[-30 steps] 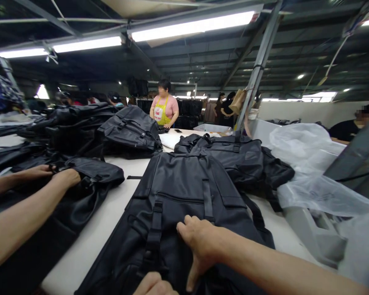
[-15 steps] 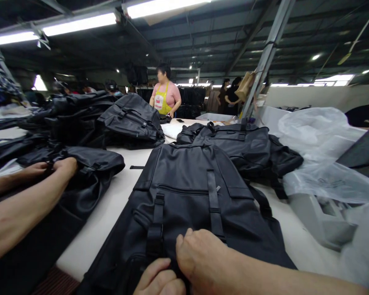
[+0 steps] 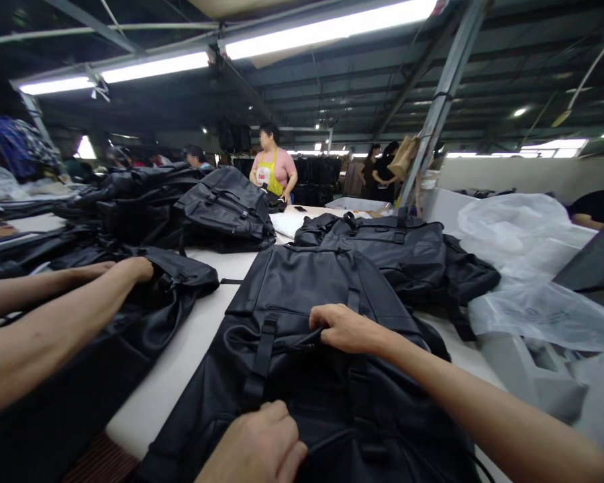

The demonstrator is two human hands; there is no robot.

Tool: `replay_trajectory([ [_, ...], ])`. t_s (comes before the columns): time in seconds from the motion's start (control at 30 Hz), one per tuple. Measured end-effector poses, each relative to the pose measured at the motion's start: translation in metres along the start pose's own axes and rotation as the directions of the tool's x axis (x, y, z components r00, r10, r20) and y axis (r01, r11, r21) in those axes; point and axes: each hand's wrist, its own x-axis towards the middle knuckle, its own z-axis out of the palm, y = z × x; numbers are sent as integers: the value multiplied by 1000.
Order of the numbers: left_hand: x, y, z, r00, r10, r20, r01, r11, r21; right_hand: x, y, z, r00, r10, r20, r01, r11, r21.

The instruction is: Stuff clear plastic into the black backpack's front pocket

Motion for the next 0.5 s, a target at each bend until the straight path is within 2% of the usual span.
replay_trajectory([
  [0.07, 11, -1, -13, 986, -121, 116, 125, 992, -31, 0, 4, 2, 1000, 8, -2, -8, 998, 64],
  [0.17, 30, -2, -20, 923, -291, 250, 297, 955, 15, 0, 6, 0, 999, 12, -37, -7, 991, 132],
  [0.23, 42, 0, -16, 882, -309, 356, 305, 950, 67, -2, 5, -3, 995, 3, -100, 11, 991, 137],
  [0.33, 54, 7, -6, 855, -275, 440, 240, 961, 134, -8, 1, -2, 981, -34, -190, 50, 995, 81],
  [0.4, 55, 9, 2, 850, -281, 445, 228, 959, 171, -13, -1, 3, 977, -50, -208, 59, 998, 37],
  [0.5, 49, 8, 12, 872, -290, 394, 246, 956, 160, -16, 2, 15, 981, -43, -191, 43, 999, -5],
])
